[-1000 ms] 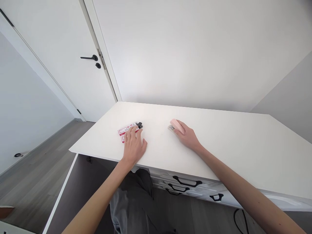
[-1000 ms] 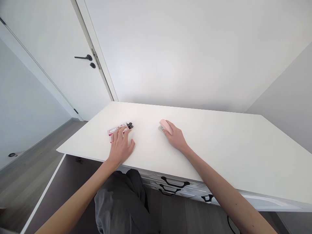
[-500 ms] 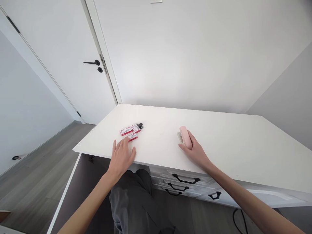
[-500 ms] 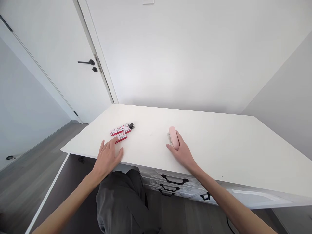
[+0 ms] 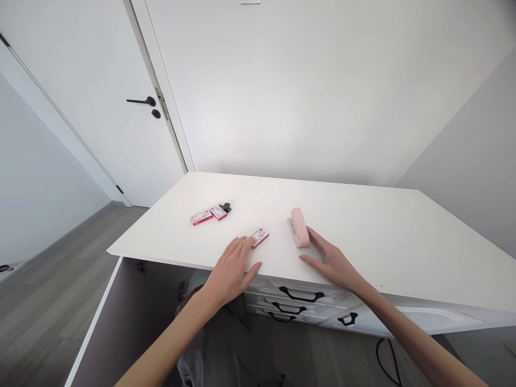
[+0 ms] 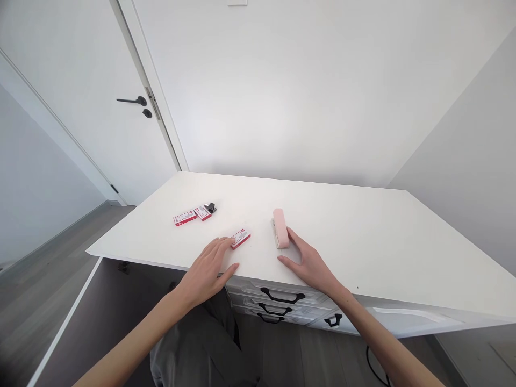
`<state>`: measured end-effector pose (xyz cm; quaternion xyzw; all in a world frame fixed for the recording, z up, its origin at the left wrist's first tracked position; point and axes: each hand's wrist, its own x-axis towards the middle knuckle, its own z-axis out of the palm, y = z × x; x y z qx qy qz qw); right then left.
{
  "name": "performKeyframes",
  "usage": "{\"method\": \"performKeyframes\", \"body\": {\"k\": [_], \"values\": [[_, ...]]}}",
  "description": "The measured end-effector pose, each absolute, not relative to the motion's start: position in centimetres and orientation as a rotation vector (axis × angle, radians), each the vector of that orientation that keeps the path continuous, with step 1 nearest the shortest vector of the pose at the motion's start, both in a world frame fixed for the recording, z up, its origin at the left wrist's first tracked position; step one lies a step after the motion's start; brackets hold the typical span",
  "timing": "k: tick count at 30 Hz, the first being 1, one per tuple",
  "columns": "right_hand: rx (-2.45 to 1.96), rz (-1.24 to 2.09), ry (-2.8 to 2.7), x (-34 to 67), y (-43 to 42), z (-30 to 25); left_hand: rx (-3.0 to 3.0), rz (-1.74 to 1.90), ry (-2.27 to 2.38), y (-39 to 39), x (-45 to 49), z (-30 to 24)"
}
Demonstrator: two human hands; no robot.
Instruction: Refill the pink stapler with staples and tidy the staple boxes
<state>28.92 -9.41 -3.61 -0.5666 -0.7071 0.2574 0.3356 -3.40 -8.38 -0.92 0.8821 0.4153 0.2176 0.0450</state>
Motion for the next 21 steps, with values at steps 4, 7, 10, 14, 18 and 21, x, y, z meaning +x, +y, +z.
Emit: {"method": "performKeyframes", "body": {"k": [4,7,10,14,18,21], "values": [[-1.437,0.661,-1.836,28.7,-9.4,-3.7,2.697,0.678,1.130,-7.9,-1.1,-0.8],[-1.425,0.680,-1.827,28.6,-9.4,-3.7,2.704,0.674,1.024,-7.6,0.1,-0.8],[-1.423,0.682,-1.830,28.6,-9.4,-3.6,2.699,0.650,0.943,-7.2,0.9,-0.7],[-1.417,0.687,-1.829,28.6,-9.3,-3.6,2.683,0.608,0.861,-6.7,1.5,-0.6],[-1.436,0.708,-1.810,28.6,-9.3,-3.6,2.669,0.548,0.852,-6.2,1.6,-0.5],[-1.442,0.726,-1.782,28.6,-9.3,-3.5,2.657,0.514,0.855,-6.1,1.5,-0.3]]}}
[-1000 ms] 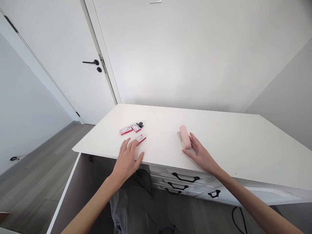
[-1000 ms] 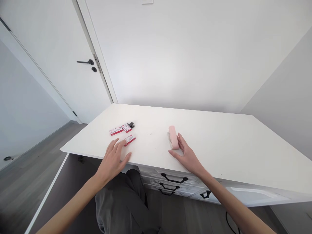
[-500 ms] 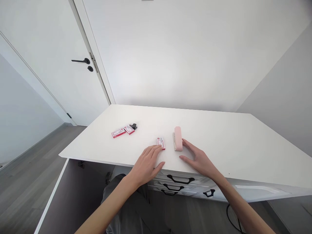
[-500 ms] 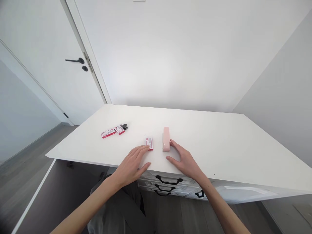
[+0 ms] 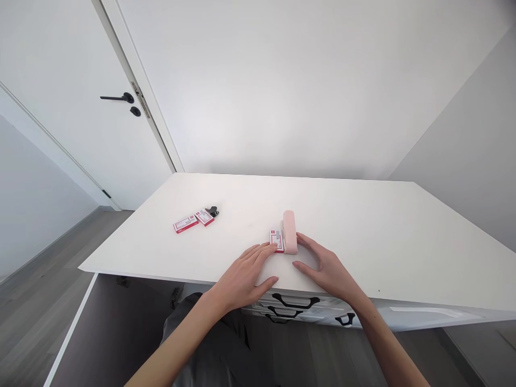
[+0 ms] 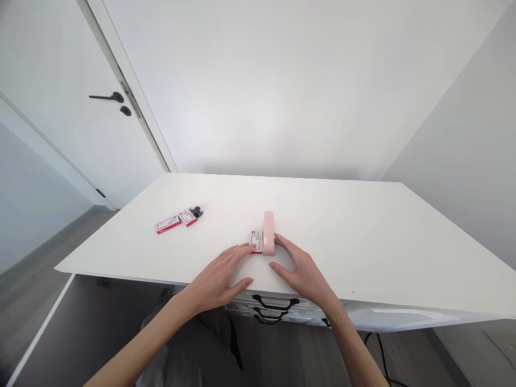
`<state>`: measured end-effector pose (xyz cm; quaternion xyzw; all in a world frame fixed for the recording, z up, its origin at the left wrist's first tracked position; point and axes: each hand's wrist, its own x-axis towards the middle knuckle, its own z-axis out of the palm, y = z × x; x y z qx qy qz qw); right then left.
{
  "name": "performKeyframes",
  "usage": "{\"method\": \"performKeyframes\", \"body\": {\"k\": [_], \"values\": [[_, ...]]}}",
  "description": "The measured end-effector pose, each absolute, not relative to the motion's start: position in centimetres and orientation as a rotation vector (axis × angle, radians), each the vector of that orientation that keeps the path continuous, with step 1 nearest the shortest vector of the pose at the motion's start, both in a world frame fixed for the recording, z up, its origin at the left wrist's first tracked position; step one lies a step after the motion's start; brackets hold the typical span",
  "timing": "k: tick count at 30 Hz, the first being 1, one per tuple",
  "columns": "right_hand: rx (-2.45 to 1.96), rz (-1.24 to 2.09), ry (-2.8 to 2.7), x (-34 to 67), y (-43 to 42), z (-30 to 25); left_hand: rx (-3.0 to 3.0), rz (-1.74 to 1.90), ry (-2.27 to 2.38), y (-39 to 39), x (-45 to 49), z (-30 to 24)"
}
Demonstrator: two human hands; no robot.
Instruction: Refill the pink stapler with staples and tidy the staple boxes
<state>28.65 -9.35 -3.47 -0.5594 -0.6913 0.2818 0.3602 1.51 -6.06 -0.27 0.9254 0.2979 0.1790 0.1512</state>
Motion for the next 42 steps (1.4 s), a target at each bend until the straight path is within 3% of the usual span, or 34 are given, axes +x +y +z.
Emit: {"method": "performKeyframes", "body": {"k": [9,15,21,30,42], "values": [[-1.426,0.759,-1.729,28.6,-9.5,-3.1,2.603,0.608,0.879,-5.2,1.0,-0.2],[-1.393,0.861,-1.544,28.8,-9.3,-3.4,2.576,0.977,1.571,-0.6,-2.7,-1.5],[-1.369,0.898,-1.509,29.0,-9.0,-3.9,2.497,0.839,2.030,1.5,-6.9,-2.2],[-1.376,0.886,-1.517,28.9,-9.2,-3.9,2.645,0.850,1.692,-2.6,-5.0,-1.1],[-1.378,0.891,-1.509,28.8,-9.2,-3.7,2.368,0.701,1.360,-1.8,-4.3,-0.1]]}}
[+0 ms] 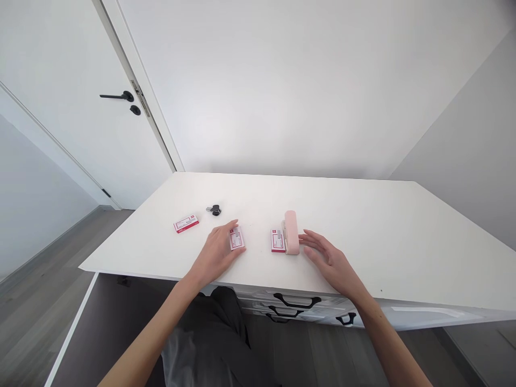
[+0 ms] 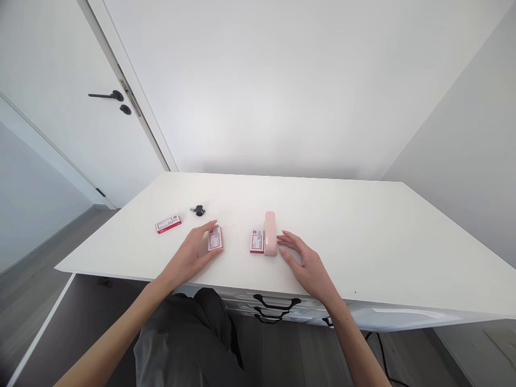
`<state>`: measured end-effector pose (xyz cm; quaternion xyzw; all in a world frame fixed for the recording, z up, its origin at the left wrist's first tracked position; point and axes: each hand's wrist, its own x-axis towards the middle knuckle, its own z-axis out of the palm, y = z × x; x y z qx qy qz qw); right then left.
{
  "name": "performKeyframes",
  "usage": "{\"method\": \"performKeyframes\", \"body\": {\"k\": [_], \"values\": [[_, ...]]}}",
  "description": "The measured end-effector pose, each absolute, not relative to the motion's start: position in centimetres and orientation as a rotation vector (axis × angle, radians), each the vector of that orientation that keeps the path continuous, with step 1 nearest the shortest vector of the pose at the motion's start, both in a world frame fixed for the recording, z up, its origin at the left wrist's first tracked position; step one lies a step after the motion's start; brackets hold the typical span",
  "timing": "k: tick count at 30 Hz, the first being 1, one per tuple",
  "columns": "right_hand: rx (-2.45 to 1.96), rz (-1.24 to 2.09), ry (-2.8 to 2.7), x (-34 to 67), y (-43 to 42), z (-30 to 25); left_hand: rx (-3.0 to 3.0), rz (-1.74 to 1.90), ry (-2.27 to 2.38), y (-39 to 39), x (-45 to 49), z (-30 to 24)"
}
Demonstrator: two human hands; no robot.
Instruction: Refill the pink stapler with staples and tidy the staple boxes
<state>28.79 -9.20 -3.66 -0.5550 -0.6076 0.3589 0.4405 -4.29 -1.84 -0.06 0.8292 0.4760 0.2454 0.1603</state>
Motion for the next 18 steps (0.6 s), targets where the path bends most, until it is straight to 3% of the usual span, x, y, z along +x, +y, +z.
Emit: {"method": "performKeyframes", "body": {"k": [10,18], "values": [[-1.372,0.835,-1.577,28.7,-9.2,-3.3,2.417,0.692,0.951,-0.8,3.4,1.8],[-1.370,0.848,-1.576,28.6,-9.2,-2.9,2.383,0.589,0.941,0.1,5.1,1.6]]}}
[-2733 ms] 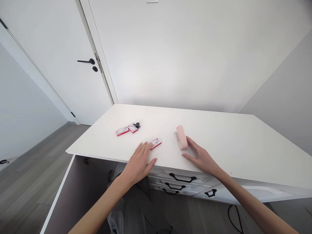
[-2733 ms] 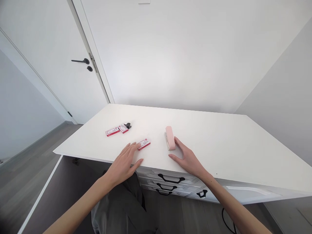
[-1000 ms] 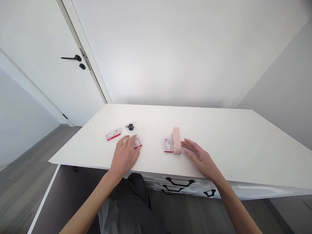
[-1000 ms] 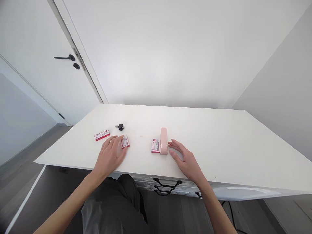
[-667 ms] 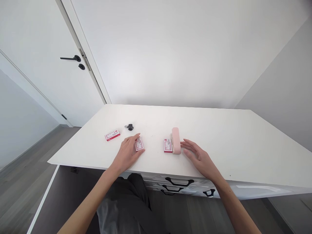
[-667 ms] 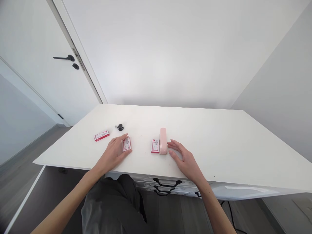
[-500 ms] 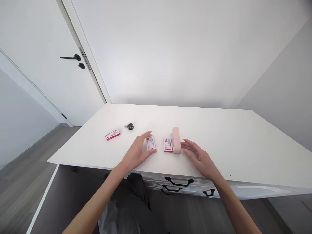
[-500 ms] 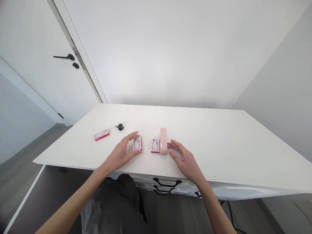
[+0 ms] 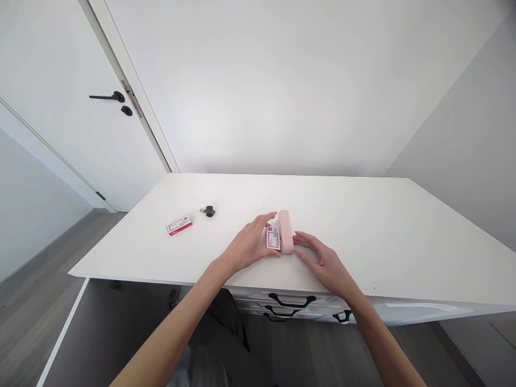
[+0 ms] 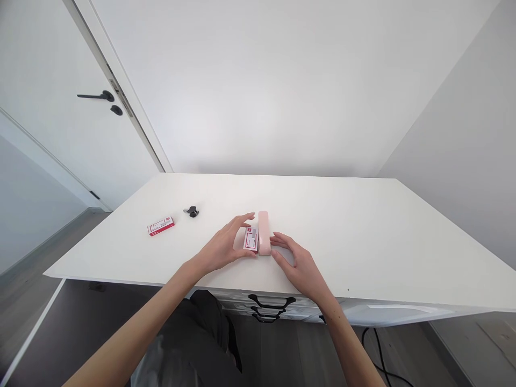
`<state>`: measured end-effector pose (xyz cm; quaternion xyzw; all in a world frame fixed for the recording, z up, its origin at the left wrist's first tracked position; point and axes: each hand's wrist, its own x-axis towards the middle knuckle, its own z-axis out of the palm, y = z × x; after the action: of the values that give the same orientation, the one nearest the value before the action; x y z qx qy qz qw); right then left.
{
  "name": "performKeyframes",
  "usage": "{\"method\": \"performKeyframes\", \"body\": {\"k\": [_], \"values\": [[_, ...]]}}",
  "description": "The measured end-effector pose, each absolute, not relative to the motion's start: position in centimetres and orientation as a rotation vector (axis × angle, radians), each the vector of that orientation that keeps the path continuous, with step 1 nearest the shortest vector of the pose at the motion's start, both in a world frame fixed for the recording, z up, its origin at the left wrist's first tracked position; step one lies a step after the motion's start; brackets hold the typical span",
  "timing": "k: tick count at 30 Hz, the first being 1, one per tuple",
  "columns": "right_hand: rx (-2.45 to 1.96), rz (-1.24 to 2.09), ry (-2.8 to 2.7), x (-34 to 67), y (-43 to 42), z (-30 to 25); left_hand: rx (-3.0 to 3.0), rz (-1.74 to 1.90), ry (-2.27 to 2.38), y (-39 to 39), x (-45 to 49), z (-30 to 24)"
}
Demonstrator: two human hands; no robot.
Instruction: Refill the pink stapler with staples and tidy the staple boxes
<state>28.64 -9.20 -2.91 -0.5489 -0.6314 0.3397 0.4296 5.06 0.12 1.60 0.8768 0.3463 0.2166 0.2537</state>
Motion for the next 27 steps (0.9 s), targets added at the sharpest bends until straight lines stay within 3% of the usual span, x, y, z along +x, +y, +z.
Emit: {"method": "performKeyframes", "body": {"k": [27], "values": [[-1.380,0.796,-1.686,28.7,-9.4,-2.7,2.333,0.599,1.147,0.2,2.5,0.5]]}}
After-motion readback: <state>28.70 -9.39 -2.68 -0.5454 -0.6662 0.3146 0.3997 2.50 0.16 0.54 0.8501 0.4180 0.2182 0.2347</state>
